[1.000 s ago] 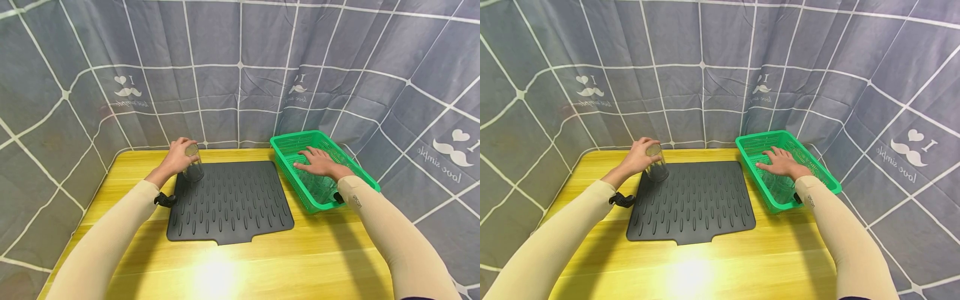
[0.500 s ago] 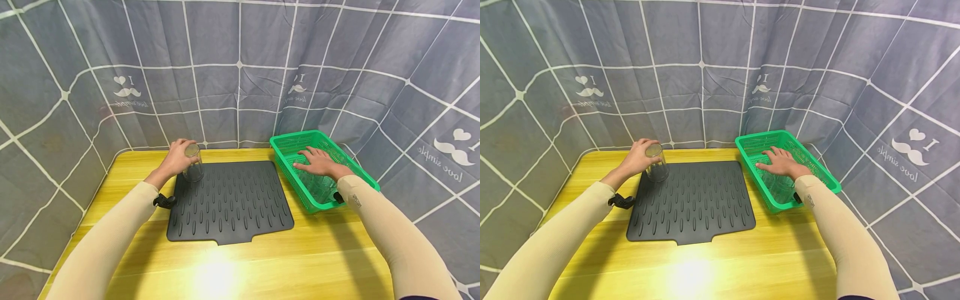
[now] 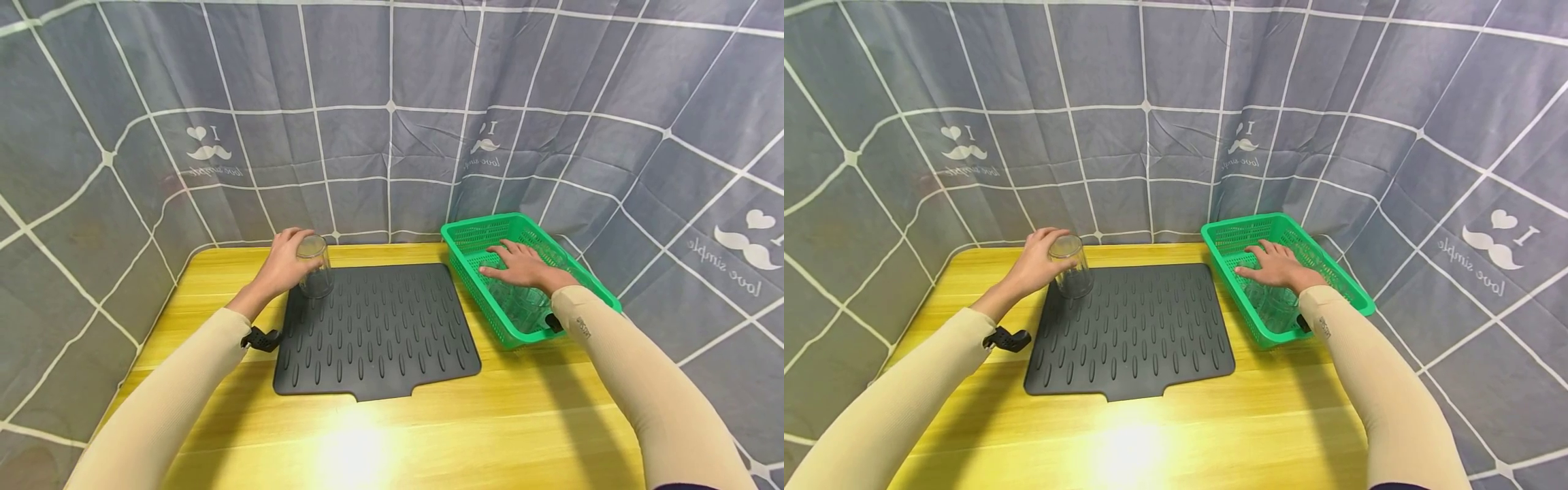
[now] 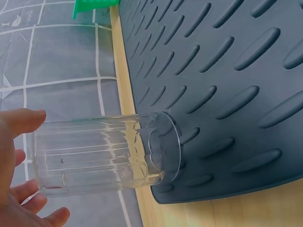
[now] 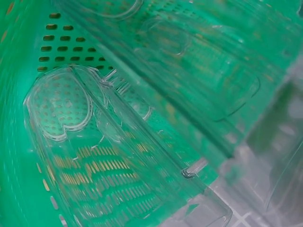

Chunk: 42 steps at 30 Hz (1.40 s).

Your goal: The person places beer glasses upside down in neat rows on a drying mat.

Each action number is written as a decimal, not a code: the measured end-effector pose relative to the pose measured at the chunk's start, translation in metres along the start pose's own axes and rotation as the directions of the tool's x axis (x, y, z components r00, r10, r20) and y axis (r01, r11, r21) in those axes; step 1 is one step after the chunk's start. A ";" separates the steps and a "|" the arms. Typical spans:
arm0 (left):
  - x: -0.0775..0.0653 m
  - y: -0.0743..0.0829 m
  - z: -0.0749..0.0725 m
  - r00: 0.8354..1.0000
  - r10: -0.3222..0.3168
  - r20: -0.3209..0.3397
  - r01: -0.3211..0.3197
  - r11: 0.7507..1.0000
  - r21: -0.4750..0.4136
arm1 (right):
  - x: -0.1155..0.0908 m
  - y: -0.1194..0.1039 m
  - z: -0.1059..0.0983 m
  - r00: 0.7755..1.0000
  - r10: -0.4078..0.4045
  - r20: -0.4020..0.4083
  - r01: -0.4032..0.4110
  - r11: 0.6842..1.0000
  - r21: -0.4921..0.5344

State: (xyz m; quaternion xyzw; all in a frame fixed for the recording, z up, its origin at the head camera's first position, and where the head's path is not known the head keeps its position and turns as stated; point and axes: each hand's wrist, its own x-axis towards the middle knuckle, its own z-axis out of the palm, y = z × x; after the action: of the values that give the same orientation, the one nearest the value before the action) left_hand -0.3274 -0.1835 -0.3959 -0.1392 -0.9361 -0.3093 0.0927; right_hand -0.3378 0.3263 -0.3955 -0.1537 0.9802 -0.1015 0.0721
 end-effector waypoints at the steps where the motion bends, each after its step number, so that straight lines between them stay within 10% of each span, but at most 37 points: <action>1: -0.002 0.000 0.000 1.000 0.004 -0.007 -0.004 1.000 -0.002 | -0.001 -0.001 -0.001 1.000 0.003 0.003 -0.002 1.000 -0.003; 29: -0.066 0.010 0.003 0.998 0.045 -0.047 -0.048 0.997 -0.059 | -0.006 -0.008 -0.012 0.998 -0.022 0.053 0.021 1.000 0.020; 42: -0.091 0.003 0.025 0.992 0.066 0.105 -0.064 0.998 -0.023 | -0.003 -0.010 -0.016 0.996 -0.011 0.091 0.009 1.000 0.014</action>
State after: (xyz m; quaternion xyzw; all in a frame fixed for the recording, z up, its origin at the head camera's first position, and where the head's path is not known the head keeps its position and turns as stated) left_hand -0.2426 -0.1852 -0.4375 -0.1867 -0.9317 -0.3073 0.0518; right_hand -0.3348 0.3208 -0.3770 -0.1625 0.9745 -0.1014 0.1171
